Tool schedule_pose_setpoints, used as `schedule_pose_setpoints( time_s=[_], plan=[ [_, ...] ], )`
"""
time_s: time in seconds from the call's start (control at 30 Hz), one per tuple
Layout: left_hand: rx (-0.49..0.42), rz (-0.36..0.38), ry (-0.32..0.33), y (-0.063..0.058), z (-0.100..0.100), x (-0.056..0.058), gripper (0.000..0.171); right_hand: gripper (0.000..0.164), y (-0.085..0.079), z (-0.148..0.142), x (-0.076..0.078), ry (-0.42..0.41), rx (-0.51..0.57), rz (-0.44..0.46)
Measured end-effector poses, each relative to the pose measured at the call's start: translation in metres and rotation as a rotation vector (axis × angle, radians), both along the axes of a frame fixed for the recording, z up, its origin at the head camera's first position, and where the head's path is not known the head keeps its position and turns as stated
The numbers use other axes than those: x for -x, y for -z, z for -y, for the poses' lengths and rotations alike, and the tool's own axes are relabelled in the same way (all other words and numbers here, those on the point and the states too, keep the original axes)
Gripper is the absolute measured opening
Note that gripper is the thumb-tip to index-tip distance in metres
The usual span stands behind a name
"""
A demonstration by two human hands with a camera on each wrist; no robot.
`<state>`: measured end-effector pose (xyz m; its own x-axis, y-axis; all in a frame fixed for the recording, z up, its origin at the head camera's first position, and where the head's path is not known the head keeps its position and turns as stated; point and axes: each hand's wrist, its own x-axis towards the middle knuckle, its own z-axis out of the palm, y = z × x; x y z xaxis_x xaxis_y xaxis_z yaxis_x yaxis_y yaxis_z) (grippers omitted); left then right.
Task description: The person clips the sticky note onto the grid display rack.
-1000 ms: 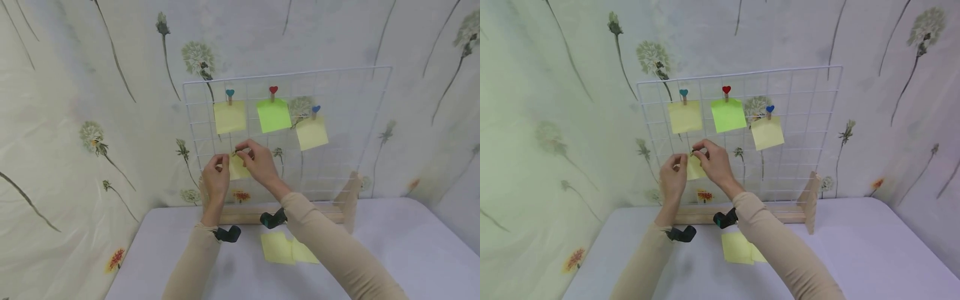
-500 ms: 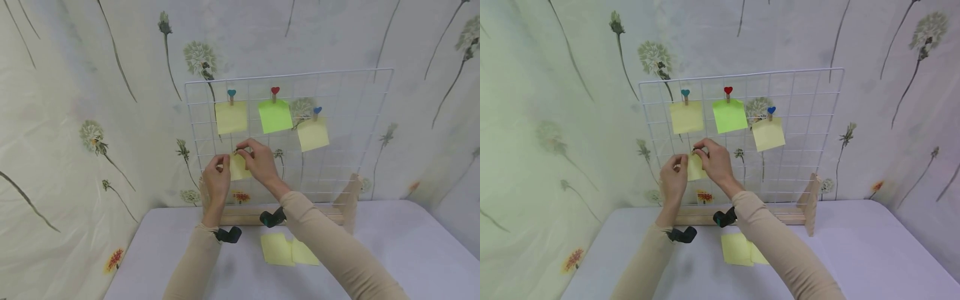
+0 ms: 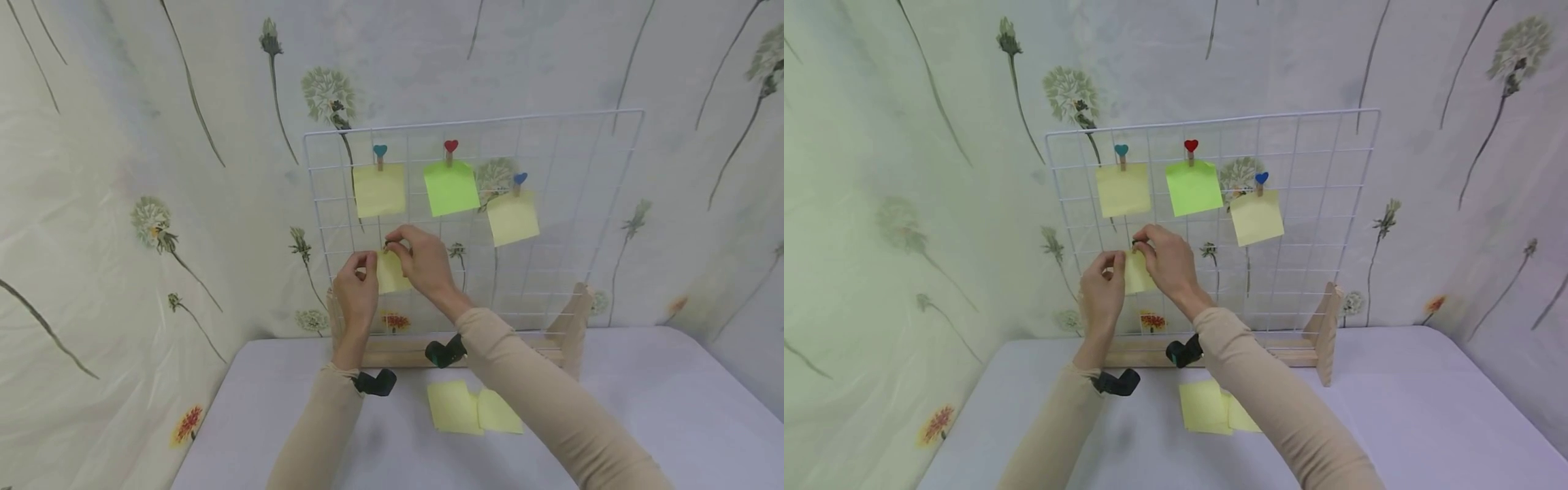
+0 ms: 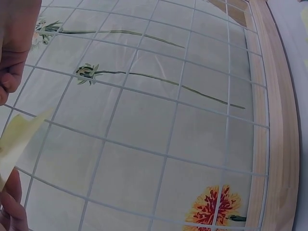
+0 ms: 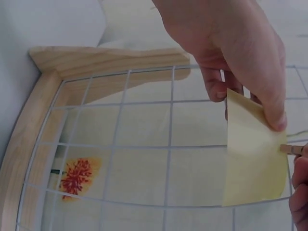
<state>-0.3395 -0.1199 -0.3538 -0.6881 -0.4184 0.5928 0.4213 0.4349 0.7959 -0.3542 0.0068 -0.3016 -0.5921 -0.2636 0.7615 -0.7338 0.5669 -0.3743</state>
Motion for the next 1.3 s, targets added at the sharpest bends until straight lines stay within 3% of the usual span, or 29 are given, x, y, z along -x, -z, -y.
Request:
schedule_pose_setpoints(
  time_s=[0.87,1.3],
  plan=[
    [-0.005,-0.012,-0.012,-0.003,-0.002,0.000,0.020,0.018,-0.015,0.006,0.001,0.094,-0.150,0.037],
    [0.010,-0.002,-0.011,0.001,-0.002,-0.003,0.022,0.023,-0.006,0.008,-0.002,0.116,-0.109,0.065]
  ],
)
